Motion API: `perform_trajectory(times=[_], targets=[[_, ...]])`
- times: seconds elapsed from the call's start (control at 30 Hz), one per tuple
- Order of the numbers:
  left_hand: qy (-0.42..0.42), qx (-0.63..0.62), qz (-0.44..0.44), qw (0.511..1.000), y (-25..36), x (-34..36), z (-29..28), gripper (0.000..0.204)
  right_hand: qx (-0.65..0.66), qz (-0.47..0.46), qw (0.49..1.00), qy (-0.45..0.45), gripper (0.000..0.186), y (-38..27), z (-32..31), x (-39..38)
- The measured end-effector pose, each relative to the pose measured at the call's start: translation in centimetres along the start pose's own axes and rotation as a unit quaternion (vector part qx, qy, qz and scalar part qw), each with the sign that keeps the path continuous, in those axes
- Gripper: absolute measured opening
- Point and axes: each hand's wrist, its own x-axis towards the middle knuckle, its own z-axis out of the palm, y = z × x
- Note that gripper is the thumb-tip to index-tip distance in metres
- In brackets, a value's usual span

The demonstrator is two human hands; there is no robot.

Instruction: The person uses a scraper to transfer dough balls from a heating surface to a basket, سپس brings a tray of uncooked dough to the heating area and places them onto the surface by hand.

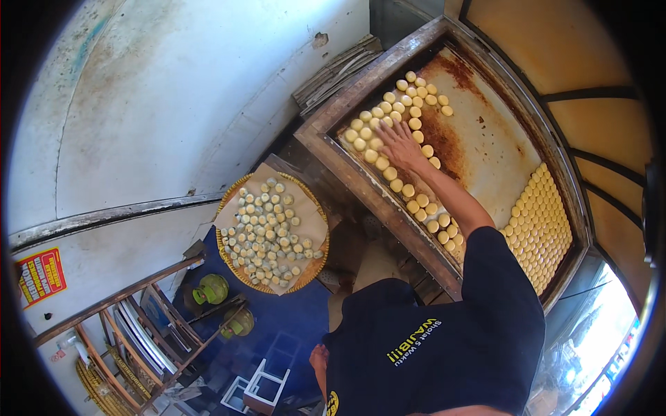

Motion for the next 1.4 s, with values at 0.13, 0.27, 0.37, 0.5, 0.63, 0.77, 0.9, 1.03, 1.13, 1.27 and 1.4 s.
perform_trajectory(times=[0.13,0.27,0.37,0.5,0.63,0.77,0.9,1.03,1.13,1.27,1.4], targets=[[-0.025,0.025,-0.002,0.999,-2.2,2.5,-2.2,0.032,0.0,0.031,1.0,0.002,0.054,0.3,-1.0,-0.8],[-0.05,0.061,0.002,0.997,-2.5,4.3,-3.3,0.032,0.044,0.136,0.989,0.038,0.044,3.4,-5.3,-8.5],[-0.075,0.073,0.012,0.994,-2.3,5.3,-2.5,0.031,0.05,0.2,0.978,0.033,0.04,5.3,-8.9,-17.6],[-0.108,0.06,0.03,0.992,-0.9,6.5,-0.6,0.031,0.015,0.146,0.988,-0.043,0.04,4.7,-8.5,-28.3],[-0.103,-0.01,0.034,0.994,0.3,7.0,-0.7,0.031,0.137,0.165,0.966,-0.143,0.039,0.4,-8.6,-27.4],[-0.165,-0.032,0.064,0.984,1.4,7.6,-0.2,0.03,0.085,0.105,0.99,-0.028,0.041,5.7,-6.4,-30.7],[-0.052,-0.084,0.063,0.993,-2.2,7.5,-6.1,0.024,0.42,0.167,0.883,-0.129,0.041,-0.8,-4.6,-27.1],[-0.045,-0.108,-0.032,0.993,-10.4,9.7,-5.7,0.02,0.214,0.221,0.951,-0.025,0.028,2.5,-2.5,-26.5],[-0.012,-0.154,-0.087,0.984,-17.2,7.5,-5.8,0.021,0.209,0.225,0.941,-0.143,0.022,2.7,-2.9,-26.3],[-0.013,-0.242,-0.192,0.951,-22.7,5.8,-4.0,0.018,0.245,0.368,0.819,-0.366,0.018,1.9,-4.8,-27.0],[-0.01,-0.171,-0.212,0.962,-22.3,5.1,-3.1,0.015,0.258,0.359,0.856,-0.268,0.018,0.0,-5.4,-26.8]])
